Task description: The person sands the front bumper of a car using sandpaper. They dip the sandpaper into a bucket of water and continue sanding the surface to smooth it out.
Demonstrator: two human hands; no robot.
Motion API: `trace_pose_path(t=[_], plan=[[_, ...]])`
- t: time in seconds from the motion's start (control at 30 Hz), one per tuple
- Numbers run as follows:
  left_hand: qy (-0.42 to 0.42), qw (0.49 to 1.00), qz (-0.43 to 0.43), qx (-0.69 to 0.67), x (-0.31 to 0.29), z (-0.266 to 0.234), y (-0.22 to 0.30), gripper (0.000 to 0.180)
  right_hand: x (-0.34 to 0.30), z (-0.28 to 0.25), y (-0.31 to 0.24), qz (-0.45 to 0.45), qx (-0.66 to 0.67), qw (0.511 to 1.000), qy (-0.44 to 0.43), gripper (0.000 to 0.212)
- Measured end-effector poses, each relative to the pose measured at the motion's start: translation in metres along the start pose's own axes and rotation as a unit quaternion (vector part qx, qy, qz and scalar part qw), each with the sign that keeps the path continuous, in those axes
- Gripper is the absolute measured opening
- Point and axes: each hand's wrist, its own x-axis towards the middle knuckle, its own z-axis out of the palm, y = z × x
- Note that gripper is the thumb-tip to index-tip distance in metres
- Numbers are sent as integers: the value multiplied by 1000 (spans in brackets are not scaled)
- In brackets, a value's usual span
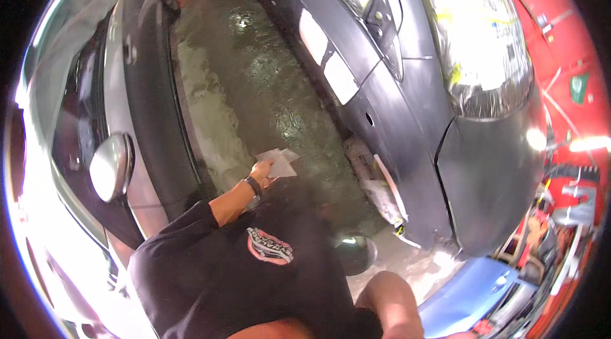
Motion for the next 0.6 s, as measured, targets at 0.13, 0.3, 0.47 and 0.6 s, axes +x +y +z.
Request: trace_pose_path(t=[0.13, 0.3, 0.47, 0.6], plan=[[71, 995, 7, -69, 32, -69, -69, 28, -2, -35, -6, -20, -106, 994, 32, 79], [245, 958, 55, 138, 26, -138, -139, 53, -4, -69, -16, -40, -207, 976, 51, 77], [230, 912, 118, 319, 25, -200, -205, 58, -3, -104, -43, -63, -329, 941, 47, 74], [228, 841, 127, 475, 9, -244, -210, 56, 2, -132, -45, -54, -378, 923, 47, 72]])
